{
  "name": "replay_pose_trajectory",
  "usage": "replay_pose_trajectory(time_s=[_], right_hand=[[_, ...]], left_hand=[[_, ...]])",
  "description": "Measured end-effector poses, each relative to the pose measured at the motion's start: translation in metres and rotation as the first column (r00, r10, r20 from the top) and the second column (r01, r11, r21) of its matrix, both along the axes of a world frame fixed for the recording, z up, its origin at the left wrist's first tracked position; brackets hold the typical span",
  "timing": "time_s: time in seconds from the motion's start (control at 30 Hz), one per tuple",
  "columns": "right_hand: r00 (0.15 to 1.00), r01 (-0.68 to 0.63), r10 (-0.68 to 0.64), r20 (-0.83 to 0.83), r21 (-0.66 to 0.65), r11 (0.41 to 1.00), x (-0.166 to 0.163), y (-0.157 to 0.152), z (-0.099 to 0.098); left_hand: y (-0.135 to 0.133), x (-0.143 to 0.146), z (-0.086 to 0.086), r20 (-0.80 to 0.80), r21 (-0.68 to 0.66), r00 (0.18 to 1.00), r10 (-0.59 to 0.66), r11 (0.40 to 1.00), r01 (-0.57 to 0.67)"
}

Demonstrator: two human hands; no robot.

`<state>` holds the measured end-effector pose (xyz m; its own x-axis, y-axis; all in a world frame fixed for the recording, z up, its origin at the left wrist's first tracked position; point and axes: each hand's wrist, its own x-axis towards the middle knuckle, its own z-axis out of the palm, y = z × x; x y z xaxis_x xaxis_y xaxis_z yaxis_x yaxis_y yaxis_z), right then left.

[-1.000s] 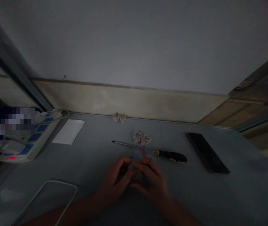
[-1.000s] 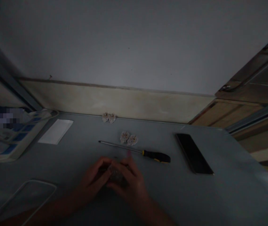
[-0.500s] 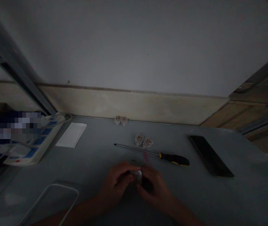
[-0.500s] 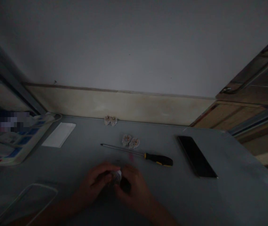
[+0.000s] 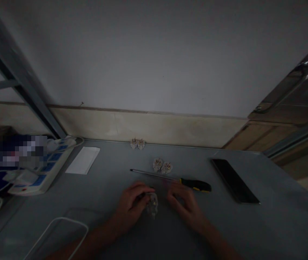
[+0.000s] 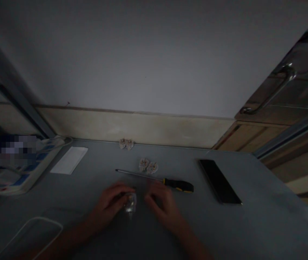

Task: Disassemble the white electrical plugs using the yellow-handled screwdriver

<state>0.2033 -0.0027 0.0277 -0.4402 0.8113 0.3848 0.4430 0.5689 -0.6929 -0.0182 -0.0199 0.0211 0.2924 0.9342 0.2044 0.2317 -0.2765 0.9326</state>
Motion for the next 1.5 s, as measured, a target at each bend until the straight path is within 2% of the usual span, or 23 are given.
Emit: replay_pose_trajectory(time_s=[0.07, 0.13, 0.27, 0.43, 0.5, 0.6, 0.7, 0.83, 0.93, 1.1, 1.2, 1.3, 1.37, 1.5], right_hand=[[0.991, 0.133, -0.134, 0.013, 0.035, 0.991, 0.016, 0.010, 0.001], [0.968, 0.245, -0.247, 0.030, 0.059, 0.968, 0.034, 0.021, 0.001], [0.917, 0.388, -0.388, 0.088, 0.018, 0.921, 0.072, 0.038, -0.005], [0.882, 0.452, -0.427, 0.201, -0.106, 0.886, 0.108, 0.041, -0.018], [0.881, 0.454, -0.420, 0.217, -0.139, 0.880, 0.116, 0.040, -0.019], [0.895, 0.434, -0.398, 0.200, -0.184, 0.882, 0.120, 0.038, -0.016], [0.914, 0.402, -0.374, 0.155, -0.232, 0.886, 0.117, 0.033, -0.006], [0.937, 0.339, -0.349, 0.009, -0.268, 0.902, 0.105, 0.027, 0.020], [0.901, 0.355, -0.395, -0.180, -0.216, 0.909, 0.089, 0.028, 0.047], [0.768, 0.471, -0.457, -0.449, -0.089, 0.878, 0.053, 0.043, 0.103], [0.657, 0.587, -0.454, -0.602, 0.031, 0.809, 0.031, 0.050, 0.138], [0.547, 0.670, -0.365, -0.753, 0.133, 0.730, 0.009, 0.050, 0.168], [0.448, 0.676, -0.249, -0.859, 0.143, 0.723, -0.006, 0.046, 0.182], [0.381, 0.654, -0.200, -0.903, 0.110, 0.749, -0.028, 0.046, 0.191]], left_hand=[[0.000, 0.000, 0.000, -0.079, 0.021, 0.997, -0.007, 1.000, 0.009], [0.000, 0.000, -0.001, -0.160, 0.097, 0.987, -0.024, 0.995, 0.039], [0.002, -0.001, -0.004, -0.273, 0.225, 0.962, -0.013, 0.971, 0.077], [0.010, -0.006, -0.007, -0.332, 0.262, 0.943, 0.020, 0.962, 0.072], [0.014, -0.008, -0.008, -0.390, 0.296, 0.921, -0.009, 0.946, 0.135], [0.019, -0.010, -0.011, -0.535, 0.323, 0.843, -0.050, 0.910, 0.259], [0.024, -0.013, -0.016, -0.620, 0.322, 0.783, -0.040, 0.897, 0.302], [0.027, -0.015, -0.023, -0.634, 0.341, 0.772, -0.038, 0.883, 0.324], [0.028, -0.015, -0.026, -0.641, 0.368, 0.767, -0.029, 0.866, 0.340], [0.028, -0.013, -0.026, -0.643, 0.406, 0.766, -0.020, 0.838, 0.364], [0.027, -0.013, -0.023, -0.636, 0.422, 0.772, 0.008, 0.841, 0.339], [0.027, -0.012, -0.021, -0.627, 0.437, 0.777, 0.056, 0.851, 0.291], [0.027, -0.010, -0.022, -0.627, 0.449, 0.775, 0.076, 0.849, 0.279], [0.029, -0.005, -0.031, -0.635, 0.476, 0.765, 0.111, 0.836, 0.273]])
